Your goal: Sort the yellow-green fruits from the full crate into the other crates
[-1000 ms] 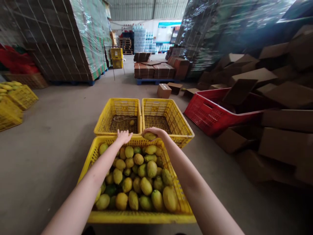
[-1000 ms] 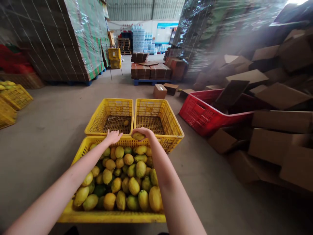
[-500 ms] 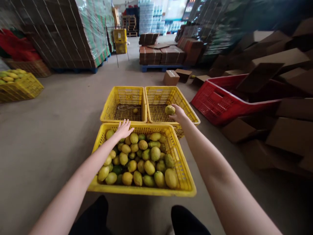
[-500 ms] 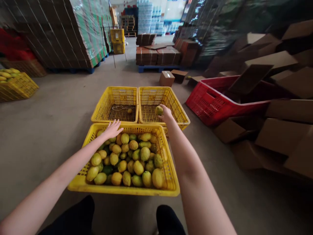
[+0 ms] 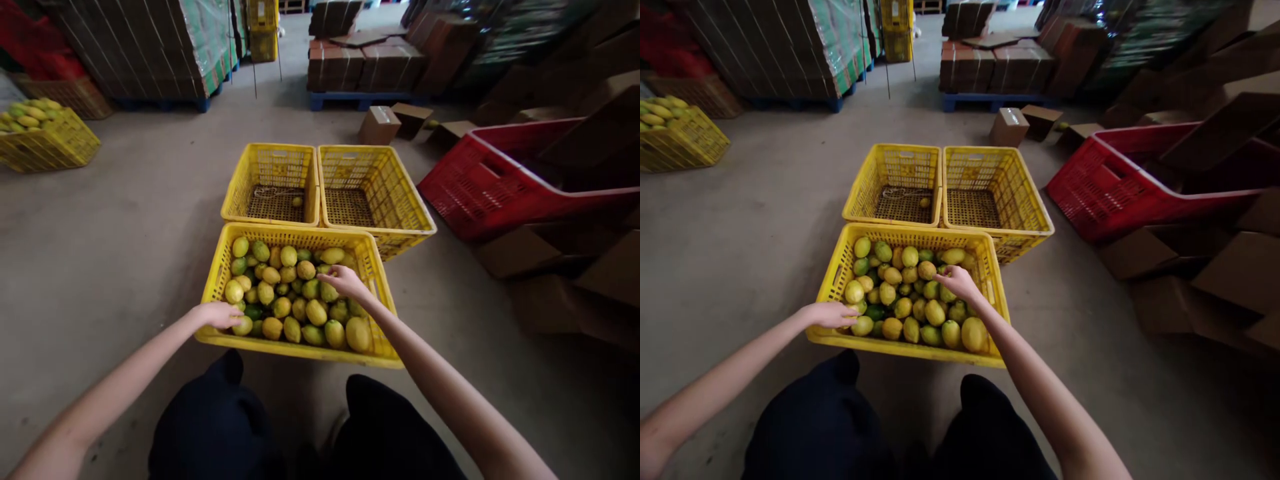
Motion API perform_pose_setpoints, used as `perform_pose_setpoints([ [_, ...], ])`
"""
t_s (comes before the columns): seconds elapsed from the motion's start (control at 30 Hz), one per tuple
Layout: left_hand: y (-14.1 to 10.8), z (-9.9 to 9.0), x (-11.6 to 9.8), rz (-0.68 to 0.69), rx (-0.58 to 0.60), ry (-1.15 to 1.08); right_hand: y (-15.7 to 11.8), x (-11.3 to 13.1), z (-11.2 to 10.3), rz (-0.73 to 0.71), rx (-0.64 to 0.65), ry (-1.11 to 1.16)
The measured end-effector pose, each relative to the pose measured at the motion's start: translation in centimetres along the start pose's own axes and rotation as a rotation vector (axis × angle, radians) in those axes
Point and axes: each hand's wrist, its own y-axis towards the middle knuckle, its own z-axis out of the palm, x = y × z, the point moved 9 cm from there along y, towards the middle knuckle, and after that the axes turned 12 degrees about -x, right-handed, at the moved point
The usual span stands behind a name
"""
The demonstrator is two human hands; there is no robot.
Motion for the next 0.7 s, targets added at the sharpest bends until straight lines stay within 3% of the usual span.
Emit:
perform_pose_setpoints([
  [0.07,0.4,-0.5,-0.7,0.030,-0.016,-0.051,0.5,-0.1,0.4,-0.037,-0.012,-0.143],
  [0.17,2.0,-2.3,0.0,-0.056,-0.259,0.051,1.9,-1.4,0.5,0.022,-0.043,-0.187],
  [0.23,2.9,-2.6,0.7,-0.136,-0.379,0.126,2.8,-2.2,0.8,0.094,-0.060,-0.159],
  [0.43,4.1,0.4,1.8,-0.162,-0.401,0.150,4.5,-3.8,2.3,0.401,-0.191,0.008],
  [0.7,4.4,0.6,1.7,-0.183,-0.398,0.165,4.5,-4.8,3.1,0.487,-0.240,0.136],
])
